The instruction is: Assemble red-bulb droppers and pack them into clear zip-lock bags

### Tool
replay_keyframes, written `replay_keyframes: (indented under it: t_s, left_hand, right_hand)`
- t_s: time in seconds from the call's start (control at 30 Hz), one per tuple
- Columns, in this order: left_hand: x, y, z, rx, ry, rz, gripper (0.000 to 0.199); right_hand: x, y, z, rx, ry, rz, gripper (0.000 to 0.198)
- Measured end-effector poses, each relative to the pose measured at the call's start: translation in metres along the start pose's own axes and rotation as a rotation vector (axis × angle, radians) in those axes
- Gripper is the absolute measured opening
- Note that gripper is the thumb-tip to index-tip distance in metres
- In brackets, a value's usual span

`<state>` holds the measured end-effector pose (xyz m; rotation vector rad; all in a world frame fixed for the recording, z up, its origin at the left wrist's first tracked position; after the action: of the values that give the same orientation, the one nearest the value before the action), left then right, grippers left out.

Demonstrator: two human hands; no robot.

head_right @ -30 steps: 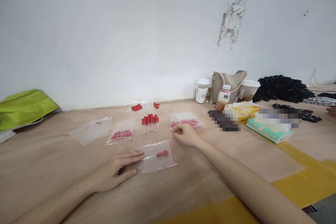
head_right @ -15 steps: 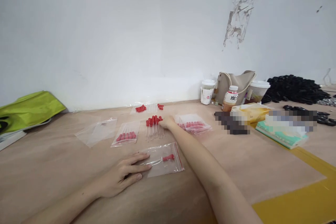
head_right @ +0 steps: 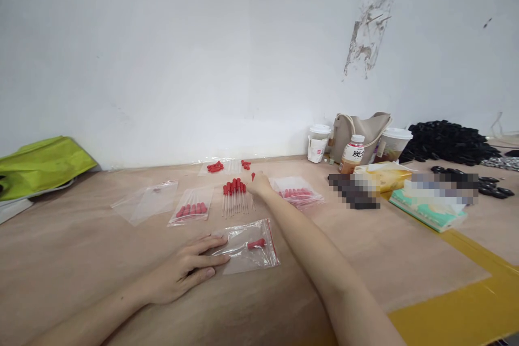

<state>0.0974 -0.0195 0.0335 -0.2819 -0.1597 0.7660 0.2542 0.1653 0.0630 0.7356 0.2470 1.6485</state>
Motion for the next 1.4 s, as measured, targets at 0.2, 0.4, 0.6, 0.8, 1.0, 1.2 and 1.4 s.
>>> replay_keyframes:
  t_s: [0.2, 0.4, 0.6, 0.8, 1.0, 1.2, 1.4]
  left_hand:
    - [0.000, 0.000, 0.000, -0.008, -0.014, -0.019, 0.034]
    - [-0.001, 0.005, 0.006, -0.064, -0.062, 0.046, 0.046]
    - [-0.001, 0.005, 0.007, -0.050, -0.075, 0.048, 0.046]
    - [-0.001, 0.005, 0.006, -0.035, -0.073, 0.044, 0.046]
    - [-0.001, 0.005, 0.006, -0.040, -0.066, 0.042, 0.047]
    - [-0.002, 0.010, 0.001, -0.045, -0.031, 0.087, 0.050]
    - [0.000, 0.010, 0.001, -0.035, -0.025, 0.089, 0.050]
  right_hand:
    - [-0.055, 0.001, 0.051, 0.339, -0.141, 0.219, 0.061]
    - [-0.106, -0.043, 0.070, 0.708, -0.196, 0.112, 0.049]
    - [-0.124, -0.068, 0.044, 0.959, -0.274, -0.099, 0.035]
    - [-0.130, -0.071, 0.019, 1.090, -0.223, -0.220, 0.017]
    - [-0.137, -0.070, 0.017, 1.198, -0.230, -0.272, 0.004]
    - [-0.148, -0.055, 0.003, 1.065, 0.026, -0.257, 0.012]
    - [-0.149, -0.042, 0.004, 0.897, 0.162, -0.100, 0.032]
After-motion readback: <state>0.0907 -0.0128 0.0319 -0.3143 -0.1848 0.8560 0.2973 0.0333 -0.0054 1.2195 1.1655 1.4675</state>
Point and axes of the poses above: each hand's wrist, its own x-axis towards the middle knuckle, its own z-axis out of the back of the hand, y = z × x, the point moved 10 cm from there along x, towards the middle knuckle, and after that the axes turned 12 degrees about z, right-handed, at the moved point
